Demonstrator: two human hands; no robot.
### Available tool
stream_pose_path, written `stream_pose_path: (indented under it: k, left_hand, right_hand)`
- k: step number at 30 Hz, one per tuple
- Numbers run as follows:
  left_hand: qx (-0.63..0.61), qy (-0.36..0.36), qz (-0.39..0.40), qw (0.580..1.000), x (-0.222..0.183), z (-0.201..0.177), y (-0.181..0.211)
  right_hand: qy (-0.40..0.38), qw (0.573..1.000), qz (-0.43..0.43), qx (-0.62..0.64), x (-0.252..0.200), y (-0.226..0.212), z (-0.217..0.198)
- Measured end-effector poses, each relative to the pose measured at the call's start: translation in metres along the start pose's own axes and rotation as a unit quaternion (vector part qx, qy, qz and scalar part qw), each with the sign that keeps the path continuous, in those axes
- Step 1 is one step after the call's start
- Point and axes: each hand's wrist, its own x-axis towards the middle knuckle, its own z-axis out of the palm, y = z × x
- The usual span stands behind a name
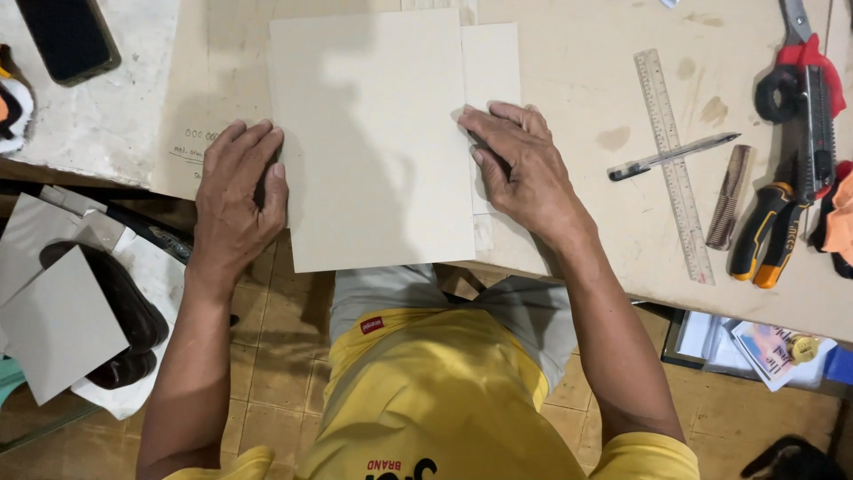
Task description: Measuring and marking lines on cardboard using a ruler and pen for layout.
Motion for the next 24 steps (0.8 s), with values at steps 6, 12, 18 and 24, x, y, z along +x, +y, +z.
stream_pose_path:
  k: [6,12,18,24]
  left_hand:
    - [0.002,-0.003,-0.005,1.0,-0.0002,0.0003,-0.0001]
    - [-0.002,0.009,0.018,1.0,0.0006,0.0002,-0.0011]
    - [-0.006,0.032,0.036,0.999,0.0051,-0.0031,0.0037]
    - [0.002,0.026,0.027,0.999,0.0056,-0.0056,0.0077]
  right_hand:
    - [-0.005,1.0,0.002,0.002,0.0002,0.0005,-0.0007]
    - [-0.003,1.0,-0.019,-0.003,0.0001,-0.0003,-0.0031]
    - [0.004,0.999,-0.036,-0.01,0.0029,-0.0028,-0.0035]
    - [0.002,1.0,-0.003,-0.003,0.0012,-0.007,-0.003]
